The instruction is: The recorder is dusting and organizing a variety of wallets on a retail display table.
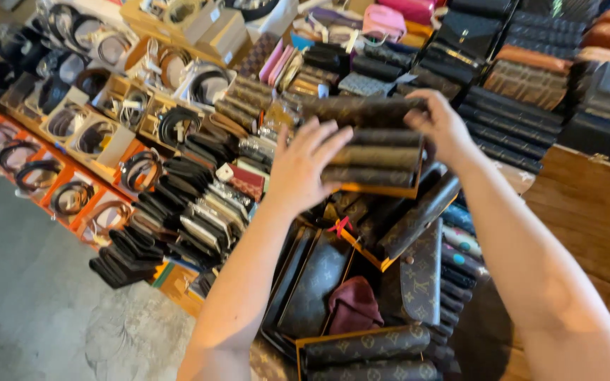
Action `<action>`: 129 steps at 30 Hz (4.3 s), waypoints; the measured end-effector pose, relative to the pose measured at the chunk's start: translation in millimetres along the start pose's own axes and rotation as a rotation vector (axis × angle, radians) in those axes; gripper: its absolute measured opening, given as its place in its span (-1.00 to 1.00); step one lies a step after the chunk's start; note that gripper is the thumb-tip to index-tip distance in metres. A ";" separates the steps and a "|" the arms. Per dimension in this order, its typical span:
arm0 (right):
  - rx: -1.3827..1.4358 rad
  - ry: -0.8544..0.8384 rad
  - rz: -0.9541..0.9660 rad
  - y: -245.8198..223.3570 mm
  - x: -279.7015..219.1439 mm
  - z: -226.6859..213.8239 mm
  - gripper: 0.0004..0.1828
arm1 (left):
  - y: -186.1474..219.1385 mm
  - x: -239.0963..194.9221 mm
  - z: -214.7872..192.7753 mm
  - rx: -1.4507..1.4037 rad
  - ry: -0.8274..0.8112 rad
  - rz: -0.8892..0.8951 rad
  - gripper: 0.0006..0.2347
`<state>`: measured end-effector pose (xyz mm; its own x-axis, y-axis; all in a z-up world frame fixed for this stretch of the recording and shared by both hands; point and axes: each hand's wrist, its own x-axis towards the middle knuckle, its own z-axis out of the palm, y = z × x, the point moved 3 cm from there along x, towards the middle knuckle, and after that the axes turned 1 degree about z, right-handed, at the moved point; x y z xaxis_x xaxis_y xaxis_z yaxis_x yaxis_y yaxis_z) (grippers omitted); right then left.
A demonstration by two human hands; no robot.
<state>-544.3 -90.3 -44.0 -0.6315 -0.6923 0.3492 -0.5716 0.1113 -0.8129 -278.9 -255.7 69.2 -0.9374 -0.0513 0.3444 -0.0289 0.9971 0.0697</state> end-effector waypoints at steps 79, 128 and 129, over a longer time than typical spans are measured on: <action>-1.157 -0.072 -0.339 -340.6 -304.2 -125.5 -0.28 | 171.6 -116.1 -139.1 -0.498 0.104 0.287 -0.67; -0.738 0.197 0.604 -88.3 -626.3 -345.5 -0.42 | 416.3 -222.6 -18.4 -0.761 -0.140 -0.143 -0.58; -0.837 0.051 0.770 -82.6 -629.2 -345.4 -0.17 | 421.5 -219.7 -27.8 -0.610 -0.118 0.006 -0.60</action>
<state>-280.7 582.3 -35.6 -0.9757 -0.2061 -0.0741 -0.1807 0.9486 -0.2600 -75.5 174.4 49.0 -0.9700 -0.0042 0.2430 0.1475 0.7842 0.6027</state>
